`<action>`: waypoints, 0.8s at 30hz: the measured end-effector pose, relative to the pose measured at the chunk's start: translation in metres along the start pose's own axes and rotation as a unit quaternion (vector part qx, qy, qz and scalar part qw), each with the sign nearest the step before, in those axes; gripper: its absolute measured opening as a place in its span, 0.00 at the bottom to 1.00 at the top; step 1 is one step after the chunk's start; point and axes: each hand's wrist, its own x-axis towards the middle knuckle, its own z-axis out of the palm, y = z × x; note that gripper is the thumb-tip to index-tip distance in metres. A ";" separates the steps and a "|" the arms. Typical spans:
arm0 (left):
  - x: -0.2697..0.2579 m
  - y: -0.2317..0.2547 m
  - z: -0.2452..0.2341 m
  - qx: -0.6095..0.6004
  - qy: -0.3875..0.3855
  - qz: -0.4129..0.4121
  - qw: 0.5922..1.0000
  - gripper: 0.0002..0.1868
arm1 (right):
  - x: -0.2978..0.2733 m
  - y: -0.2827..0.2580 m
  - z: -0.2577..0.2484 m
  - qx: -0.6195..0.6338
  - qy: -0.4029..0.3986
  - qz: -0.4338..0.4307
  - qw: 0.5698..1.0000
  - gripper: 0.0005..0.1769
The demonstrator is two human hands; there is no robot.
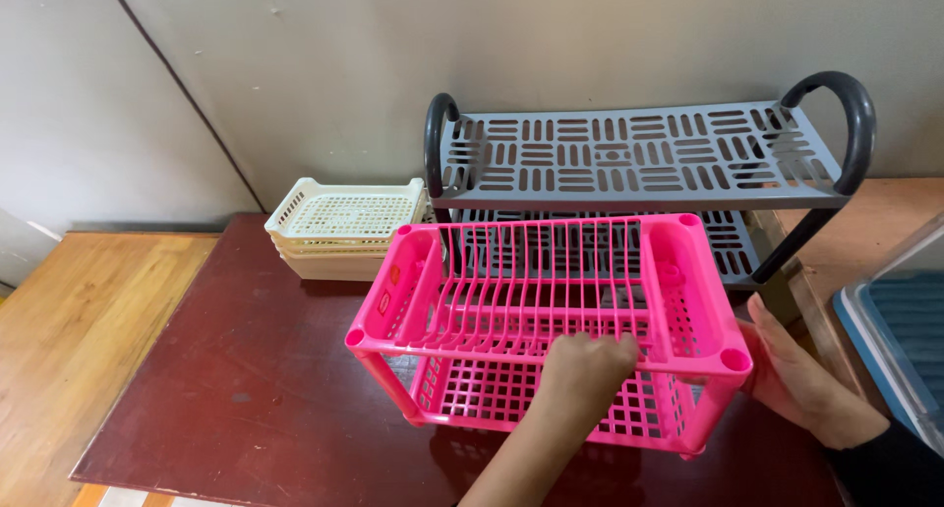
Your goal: The person disassembles a pink plastic storage rack by removing its legs and separating the trays. They then disassemble a gray two-tier shelf by removing its legs and separating the shelves. The parts are placed on the table.
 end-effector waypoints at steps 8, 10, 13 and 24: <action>-0.002 -0.031 -0.010 -0.074 0.159 0.018 0.984 0.09 | 0.020 0.032 -0.050 -0.257 -0.126 -0.050 0.957 0.37; 0.001 -0.035 -0.017 -0.070 0.129 0.005 0.989 0.10 | 0.019 0.048 -0.040 -0.233 -0.111 -0.106 0.960 0.38; 0.001 -0.039 -0.027 -0.078 0.141 0.016 0.987 0.09 | 0.015 0.072 -0.012 -0.080 -0.173 -0.169 0.967 0.33; 0.005 -0.042 -0.051 -0.126 0.125 0.014 0.984 0.14 | 0.012 0.086 0.028 -0.076 -0.056 -0.272 0.957 0.33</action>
